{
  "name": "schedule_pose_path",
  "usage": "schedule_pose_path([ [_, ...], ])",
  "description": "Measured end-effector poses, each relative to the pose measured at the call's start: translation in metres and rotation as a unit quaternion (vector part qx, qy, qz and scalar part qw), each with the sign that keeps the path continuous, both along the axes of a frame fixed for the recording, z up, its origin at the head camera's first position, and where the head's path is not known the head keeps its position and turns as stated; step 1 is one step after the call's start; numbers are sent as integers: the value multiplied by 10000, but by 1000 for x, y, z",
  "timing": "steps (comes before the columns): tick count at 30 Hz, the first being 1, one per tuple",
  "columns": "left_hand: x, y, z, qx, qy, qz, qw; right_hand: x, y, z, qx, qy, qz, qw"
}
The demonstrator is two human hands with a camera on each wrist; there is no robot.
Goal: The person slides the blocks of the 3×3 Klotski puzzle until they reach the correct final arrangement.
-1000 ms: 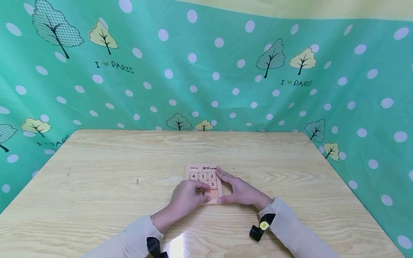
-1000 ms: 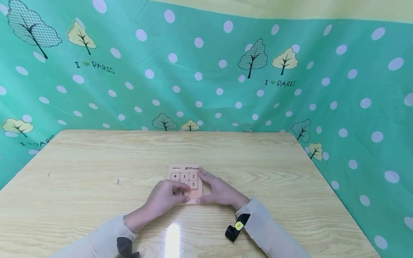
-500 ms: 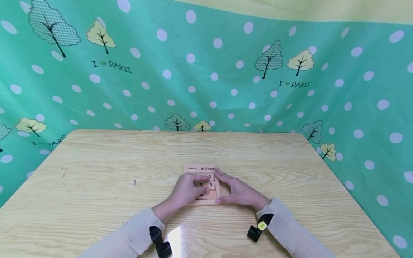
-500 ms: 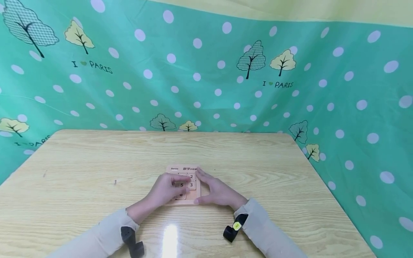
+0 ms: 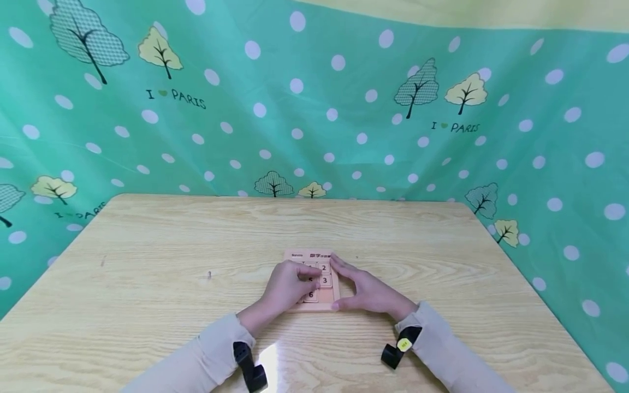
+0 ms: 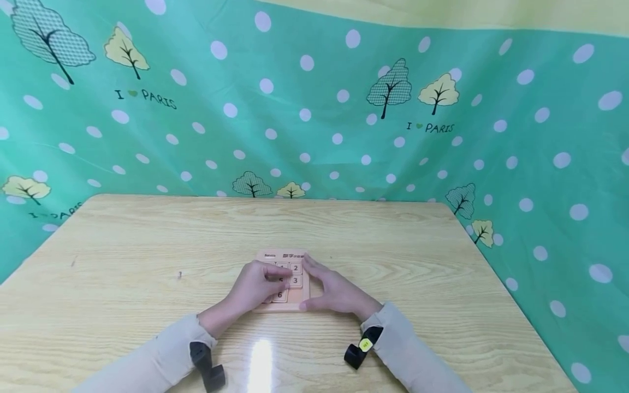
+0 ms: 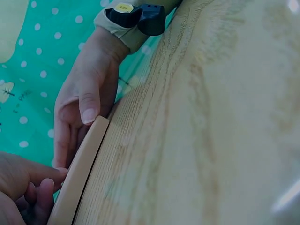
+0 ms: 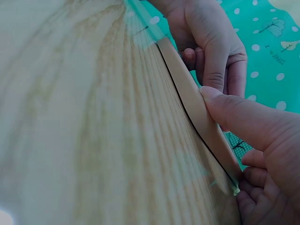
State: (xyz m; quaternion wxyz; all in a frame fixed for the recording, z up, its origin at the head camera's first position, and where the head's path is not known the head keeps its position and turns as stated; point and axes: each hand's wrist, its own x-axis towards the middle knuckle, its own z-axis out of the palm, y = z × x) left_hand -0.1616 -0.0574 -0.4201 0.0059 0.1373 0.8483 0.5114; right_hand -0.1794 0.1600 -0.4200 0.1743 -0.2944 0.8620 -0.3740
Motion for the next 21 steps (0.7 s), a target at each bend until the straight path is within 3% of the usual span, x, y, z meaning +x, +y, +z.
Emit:
schedule_pose_path([
  [21,2,1,2,-392,434,-25,9983,0,1,-2,-24,-1,8,10000],
])
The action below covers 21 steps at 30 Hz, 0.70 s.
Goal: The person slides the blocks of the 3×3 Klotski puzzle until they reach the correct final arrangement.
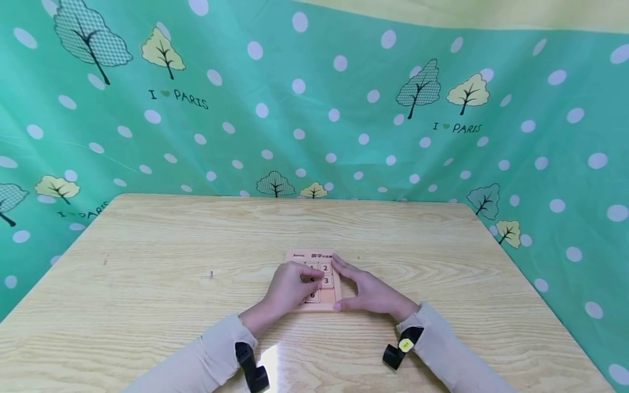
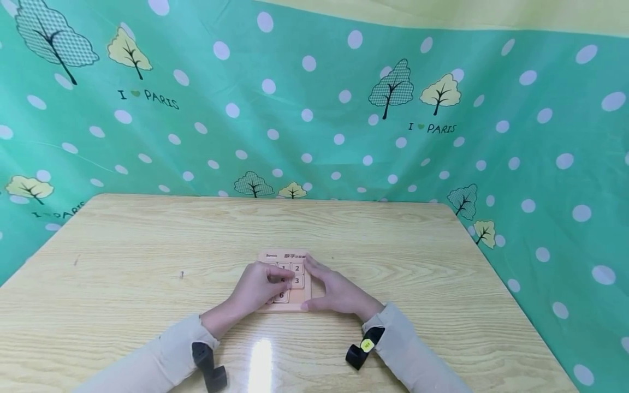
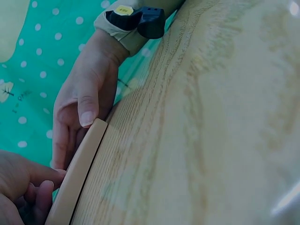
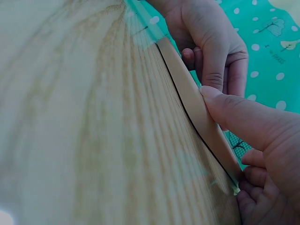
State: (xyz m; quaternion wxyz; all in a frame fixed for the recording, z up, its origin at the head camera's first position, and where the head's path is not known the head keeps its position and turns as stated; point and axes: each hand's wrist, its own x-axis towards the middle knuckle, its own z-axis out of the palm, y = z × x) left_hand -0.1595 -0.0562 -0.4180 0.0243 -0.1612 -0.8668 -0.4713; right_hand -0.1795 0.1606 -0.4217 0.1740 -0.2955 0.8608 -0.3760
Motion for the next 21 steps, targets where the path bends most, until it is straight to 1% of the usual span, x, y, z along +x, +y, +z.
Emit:
schedule_pose_path([
  [8,0,0,0,-39,30,-6,10000,0,0,0,7,-3,-5,10000],
  [13,0,1,0,-3,37,58,10000,-1,1,-1,-8,67,50,10000],
  [16,1,1,-1,-22,81,116,9999,-1,1,-1,-30,83,73,9999],
  [21,1,3,-1,-184,227,181,9994,-1,2,-2,-70,53,91,9999],
])
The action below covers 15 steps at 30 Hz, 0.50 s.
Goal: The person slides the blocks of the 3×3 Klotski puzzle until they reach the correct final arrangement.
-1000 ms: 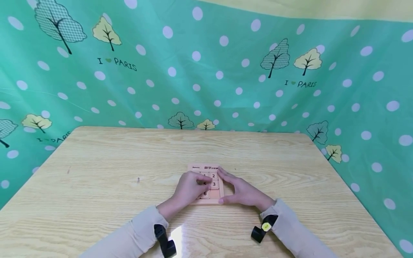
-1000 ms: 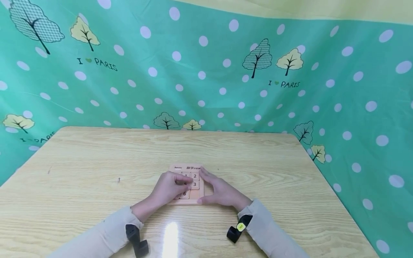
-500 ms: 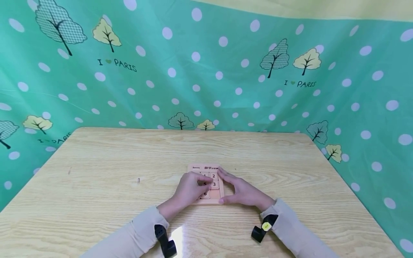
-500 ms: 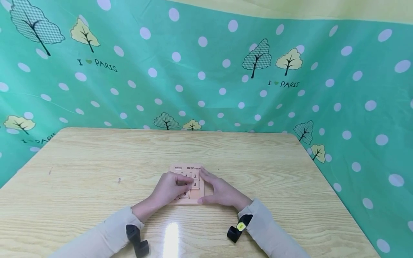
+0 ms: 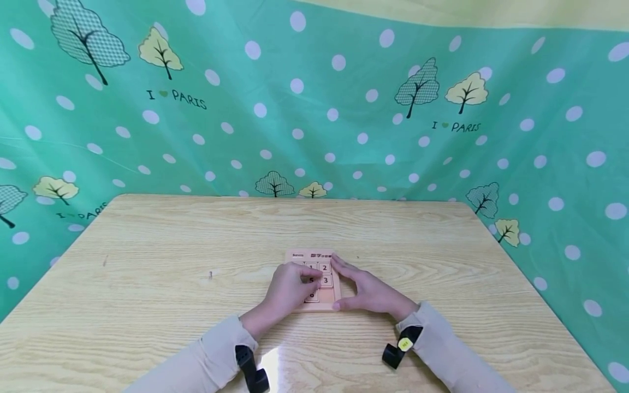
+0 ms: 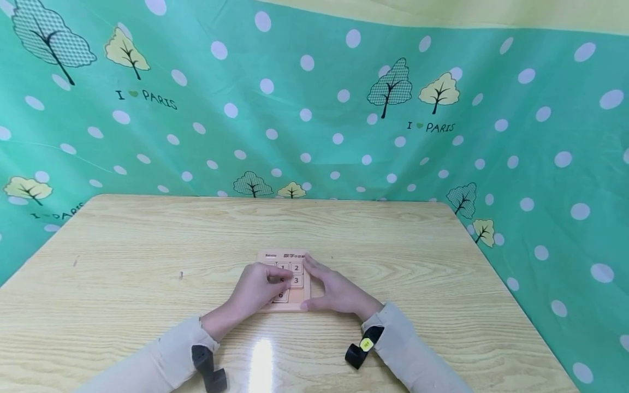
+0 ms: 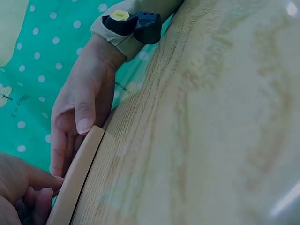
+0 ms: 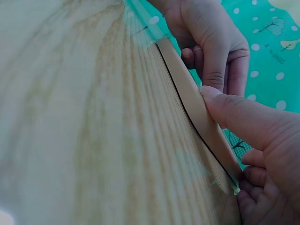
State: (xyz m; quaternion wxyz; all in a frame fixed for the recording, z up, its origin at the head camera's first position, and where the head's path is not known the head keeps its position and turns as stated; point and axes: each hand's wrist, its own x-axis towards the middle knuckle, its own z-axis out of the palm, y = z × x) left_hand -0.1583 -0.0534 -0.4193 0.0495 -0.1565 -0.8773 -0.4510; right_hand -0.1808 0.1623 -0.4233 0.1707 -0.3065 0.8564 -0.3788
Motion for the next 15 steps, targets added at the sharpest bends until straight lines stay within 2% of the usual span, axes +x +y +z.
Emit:
schedule_pose_path([
  [7,0,0,0,-8,15,-50,10000,-1,0,-2,-23,32,-6,10000],
  [15,1,-1,3,118,-188,-106,9997,-1,1,-3,-39,58,0,10000],
])
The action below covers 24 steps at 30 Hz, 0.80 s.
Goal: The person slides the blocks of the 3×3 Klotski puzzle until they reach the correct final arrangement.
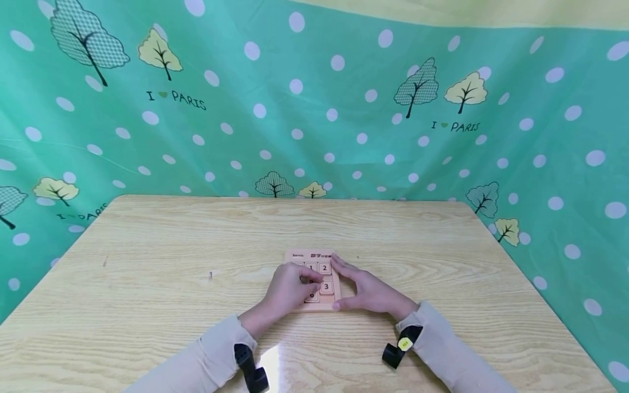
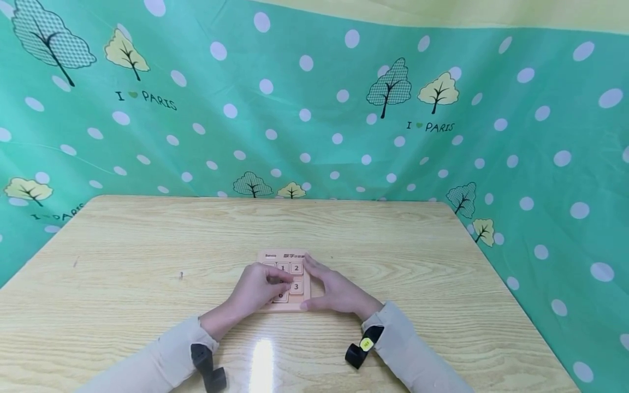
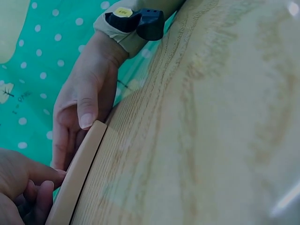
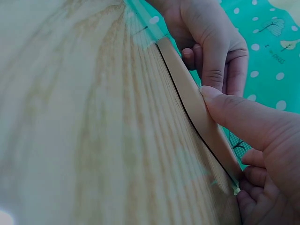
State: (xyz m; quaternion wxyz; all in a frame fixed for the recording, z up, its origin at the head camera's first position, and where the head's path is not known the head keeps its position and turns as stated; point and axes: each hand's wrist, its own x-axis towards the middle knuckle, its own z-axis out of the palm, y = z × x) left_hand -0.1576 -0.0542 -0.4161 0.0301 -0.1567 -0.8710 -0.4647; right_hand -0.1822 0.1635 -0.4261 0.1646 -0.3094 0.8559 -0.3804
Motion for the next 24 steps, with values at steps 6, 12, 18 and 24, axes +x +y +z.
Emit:
schedule_pose_path([
  [6,1,-2,-2,130,-48,-139,9998,1,-1,2,10,-2,2,10000],
  [12,4,-3,-3,129,-141,-269,9995,2,-2,2,45,-1,-16,10000],
  [18,7,-4,-1,42,-167,-336,9993,3,-2,2,81,-54,-72,9999],
  [24,8,-4,0,12,-181,-353,9992,3,-3,3,107,-59,-84,9999],
])
